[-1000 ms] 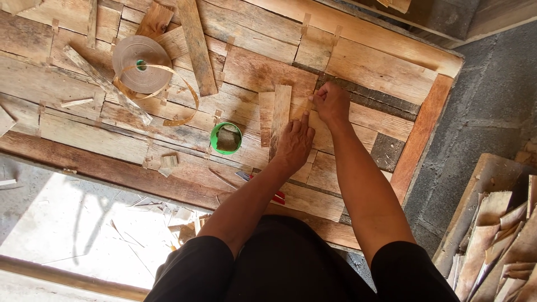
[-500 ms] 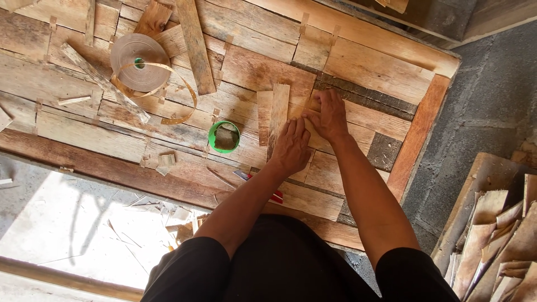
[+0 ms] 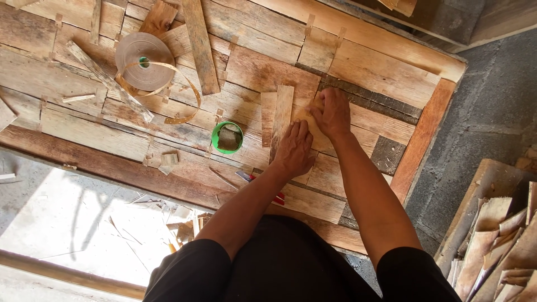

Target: Fitting and taping thin wood strips onto a flat surface to create a decorative pattern.

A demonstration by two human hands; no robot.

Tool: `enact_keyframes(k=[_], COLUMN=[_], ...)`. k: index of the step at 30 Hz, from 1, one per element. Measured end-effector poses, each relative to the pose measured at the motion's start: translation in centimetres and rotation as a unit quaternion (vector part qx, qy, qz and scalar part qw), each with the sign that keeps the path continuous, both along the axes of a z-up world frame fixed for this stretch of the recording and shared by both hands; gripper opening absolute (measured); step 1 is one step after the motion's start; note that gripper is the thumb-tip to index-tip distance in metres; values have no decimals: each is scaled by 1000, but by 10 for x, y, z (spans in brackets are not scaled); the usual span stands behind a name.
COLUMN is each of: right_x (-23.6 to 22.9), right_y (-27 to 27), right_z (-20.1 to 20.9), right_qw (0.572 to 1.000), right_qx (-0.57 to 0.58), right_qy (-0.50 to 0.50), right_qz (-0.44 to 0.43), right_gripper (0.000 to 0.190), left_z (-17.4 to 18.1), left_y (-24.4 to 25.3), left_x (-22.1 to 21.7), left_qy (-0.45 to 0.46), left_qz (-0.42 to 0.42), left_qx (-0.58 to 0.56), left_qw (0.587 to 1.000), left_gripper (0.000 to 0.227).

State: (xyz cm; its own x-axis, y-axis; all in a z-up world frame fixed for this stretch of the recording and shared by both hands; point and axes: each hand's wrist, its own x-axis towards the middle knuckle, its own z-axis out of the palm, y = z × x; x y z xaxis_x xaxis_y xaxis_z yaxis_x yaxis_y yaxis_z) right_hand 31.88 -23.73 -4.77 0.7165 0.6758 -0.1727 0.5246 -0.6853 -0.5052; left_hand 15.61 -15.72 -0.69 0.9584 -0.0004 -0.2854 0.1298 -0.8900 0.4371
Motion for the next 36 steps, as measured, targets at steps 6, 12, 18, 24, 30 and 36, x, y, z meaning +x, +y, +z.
enact_keyframes(k=[6,12,18,24,30,36], right_x=[3,20,8,-11,-21,-40], right_y=[0,12,5,-5,-17,-25], right_z=[11,-5,-8,11,16,32], right_qw=[998,990,997,998,996,998], right_qx=[40,-44,-36,12,32,12], right_qy=[-5,109,45,-34,-51,-14], right_qz=[49,-82,-54,56,70,55], right_gripper=[58,36,41,58,40,39], left_z=[1,6,8,16,6,-4], left_y=[3,6,6,9,10,6], left_x=[-1,-2,-3,-1,-5,-60], left_qy=[7,23,31,52,38,-165], left_qz=[-13,-12,-13,-20,-6,49], left_qx=[10,8,-2,4,-28,-91], left_qw=[1000,1000,999,998,999,981], left_gripper=[87,87,87,89,94,79])
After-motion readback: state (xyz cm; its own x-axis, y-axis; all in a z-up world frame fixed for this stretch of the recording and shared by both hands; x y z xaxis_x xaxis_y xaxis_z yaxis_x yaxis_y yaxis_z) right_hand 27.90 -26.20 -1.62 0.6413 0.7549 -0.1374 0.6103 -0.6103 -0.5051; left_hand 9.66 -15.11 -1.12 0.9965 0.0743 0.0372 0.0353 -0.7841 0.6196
